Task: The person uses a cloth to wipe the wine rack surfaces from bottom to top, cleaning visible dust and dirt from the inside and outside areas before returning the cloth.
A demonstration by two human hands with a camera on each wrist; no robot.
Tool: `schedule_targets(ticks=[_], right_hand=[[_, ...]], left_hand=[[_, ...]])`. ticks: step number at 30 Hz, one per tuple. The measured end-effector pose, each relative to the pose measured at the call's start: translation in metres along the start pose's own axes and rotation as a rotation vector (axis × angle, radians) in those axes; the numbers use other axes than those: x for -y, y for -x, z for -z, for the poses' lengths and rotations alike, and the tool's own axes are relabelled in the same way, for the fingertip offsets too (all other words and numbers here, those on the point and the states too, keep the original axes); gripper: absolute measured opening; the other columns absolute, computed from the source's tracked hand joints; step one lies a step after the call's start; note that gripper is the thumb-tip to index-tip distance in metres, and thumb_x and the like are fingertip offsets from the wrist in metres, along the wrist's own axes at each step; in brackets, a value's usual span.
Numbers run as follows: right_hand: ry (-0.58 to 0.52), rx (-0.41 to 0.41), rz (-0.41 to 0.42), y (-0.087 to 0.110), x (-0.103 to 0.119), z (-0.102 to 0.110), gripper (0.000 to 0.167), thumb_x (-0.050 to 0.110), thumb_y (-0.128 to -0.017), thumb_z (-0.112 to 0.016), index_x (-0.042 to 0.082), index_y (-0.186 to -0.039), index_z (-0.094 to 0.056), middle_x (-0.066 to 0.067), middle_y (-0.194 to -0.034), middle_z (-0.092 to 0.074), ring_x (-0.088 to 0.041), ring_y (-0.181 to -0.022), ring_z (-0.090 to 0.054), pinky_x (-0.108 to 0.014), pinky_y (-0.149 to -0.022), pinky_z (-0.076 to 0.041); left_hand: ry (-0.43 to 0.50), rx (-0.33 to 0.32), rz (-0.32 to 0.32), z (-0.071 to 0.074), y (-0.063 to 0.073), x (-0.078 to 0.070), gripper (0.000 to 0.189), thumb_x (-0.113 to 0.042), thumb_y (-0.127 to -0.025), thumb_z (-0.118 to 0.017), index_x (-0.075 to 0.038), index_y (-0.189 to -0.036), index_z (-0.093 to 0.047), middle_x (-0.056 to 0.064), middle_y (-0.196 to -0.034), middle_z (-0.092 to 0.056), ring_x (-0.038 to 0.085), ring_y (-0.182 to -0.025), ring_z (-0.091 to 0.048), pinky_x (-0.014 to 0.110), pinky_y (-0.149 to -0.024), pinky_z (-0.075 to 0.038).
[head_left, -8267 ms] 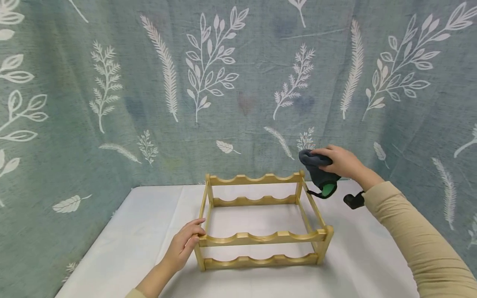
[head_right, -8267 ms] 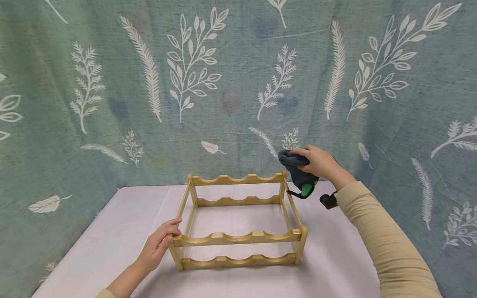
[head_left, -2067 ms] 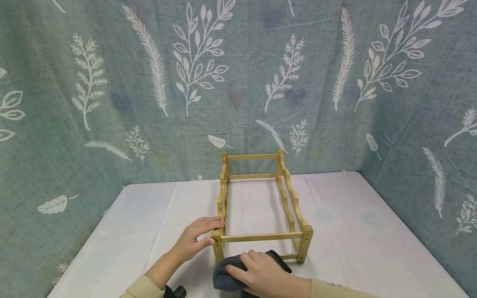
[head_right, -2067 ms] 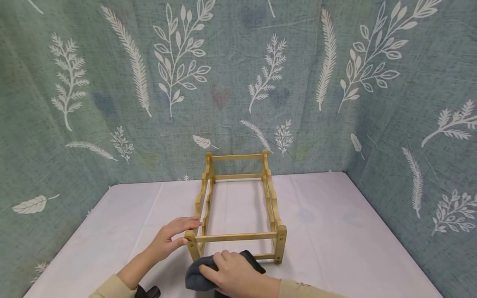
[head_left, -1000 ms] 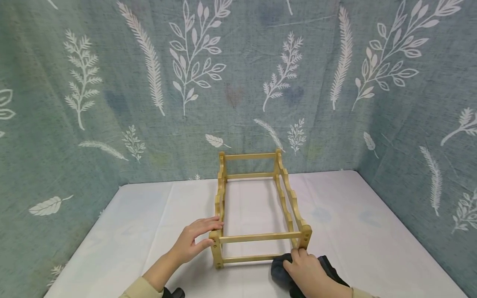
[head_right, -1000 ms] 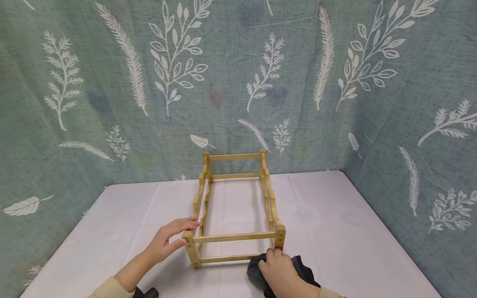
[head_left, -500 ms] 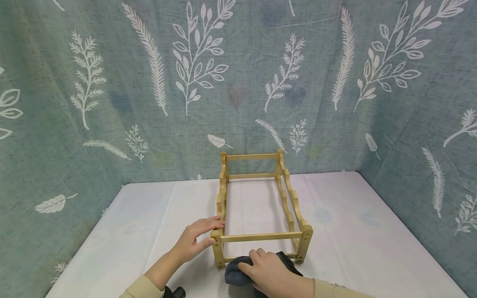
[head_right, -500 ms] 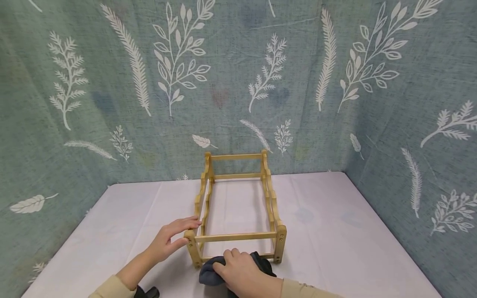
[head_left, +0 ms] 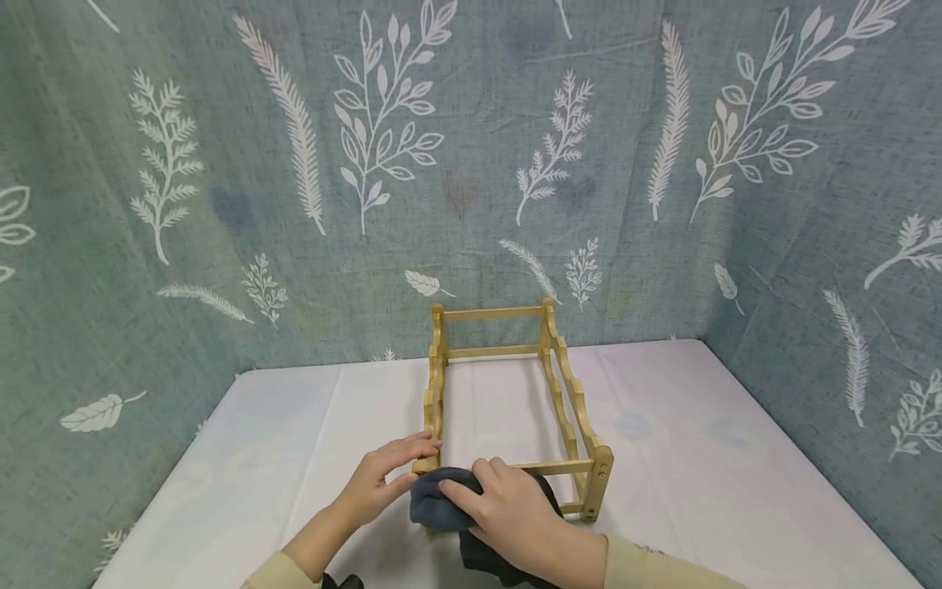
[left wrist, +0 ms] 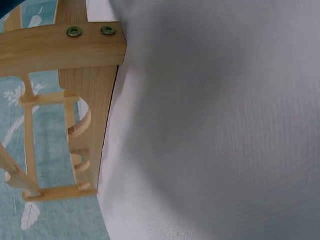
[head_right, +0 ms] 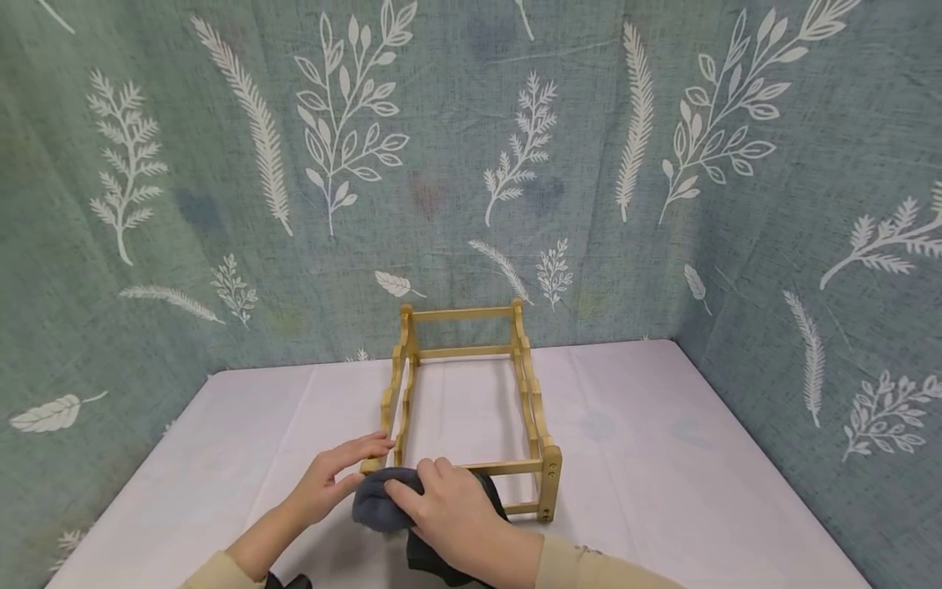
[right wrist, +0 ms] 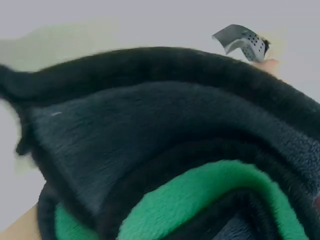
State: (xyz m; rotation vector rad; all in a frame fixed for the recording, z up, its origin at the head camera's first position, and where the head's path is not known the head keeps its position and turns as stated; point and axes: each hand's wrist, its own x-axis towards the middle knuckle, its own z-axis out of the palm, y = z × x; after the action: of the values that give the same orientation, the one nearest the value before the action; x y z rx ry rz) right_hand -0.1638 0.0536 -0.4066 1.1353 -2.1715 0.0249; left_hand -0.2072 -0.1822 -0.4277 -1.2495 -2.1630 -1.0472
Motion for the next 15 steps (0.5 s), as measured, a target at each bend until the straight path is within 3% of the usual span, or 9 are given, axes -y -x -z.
schedule_targets(ticks=[5,12,15], right_hand=[[-0.032,0.045,-0.104,0.021,-0.016,0.015,0.055,0.033,-0.062,-0.083,0.023,-0.112,-0.06,-0.002,-0.08,-0.051,-0.013,-0.065,-0.05,-0.023,-0.053,-0.047],[0.036,0.206,-0.36,0.064,-0.046,0.048,0.054,0.029,-0.063,-0.082,0.022,-0.112,-0.061,-0.003,-0.079,-0.049,-0.012,-0.064,-0.048,-0.021,-0.044,-0.039],[0.068,0.265,-0.467,0.077,-0.053,0.06,0.055,0.029,-0.062,-0.083,0.022,-0.113,-0.062,-0.002,-0.078,-0.046,-0.01,-0.062,-0.043,-0.019,-0.042,-0.034]], left_hand=[[0.017,0.005,0.002,-0.008,0.009,0.022,0.033,-0.004,-0.083,-0.061,-0.004,-0.117,-0.059,0.007,-0.12,-0.061,0.023,-0.122,-0.048,0.022,-0.101,-0.036],[0.019,-0.029,0.002,-0.01,0.007,0.017,0.033,-0.003,-0.081,-0.062,-0.006,-0.114,-0.06,0.009,-0.117,-0.062,0.022,-0.12,-0.05,0.02,-0.101,-0.035],[0.014,-0.038,0.004,-0.013,0.011,0.024,0.034,-0.006,-0.083,-0.061,-0.01,-0.117,-0.059,0.005,-0.119,-0.061,0.019,-0.122,-0.048,0.02,-0.102,-0.034]])
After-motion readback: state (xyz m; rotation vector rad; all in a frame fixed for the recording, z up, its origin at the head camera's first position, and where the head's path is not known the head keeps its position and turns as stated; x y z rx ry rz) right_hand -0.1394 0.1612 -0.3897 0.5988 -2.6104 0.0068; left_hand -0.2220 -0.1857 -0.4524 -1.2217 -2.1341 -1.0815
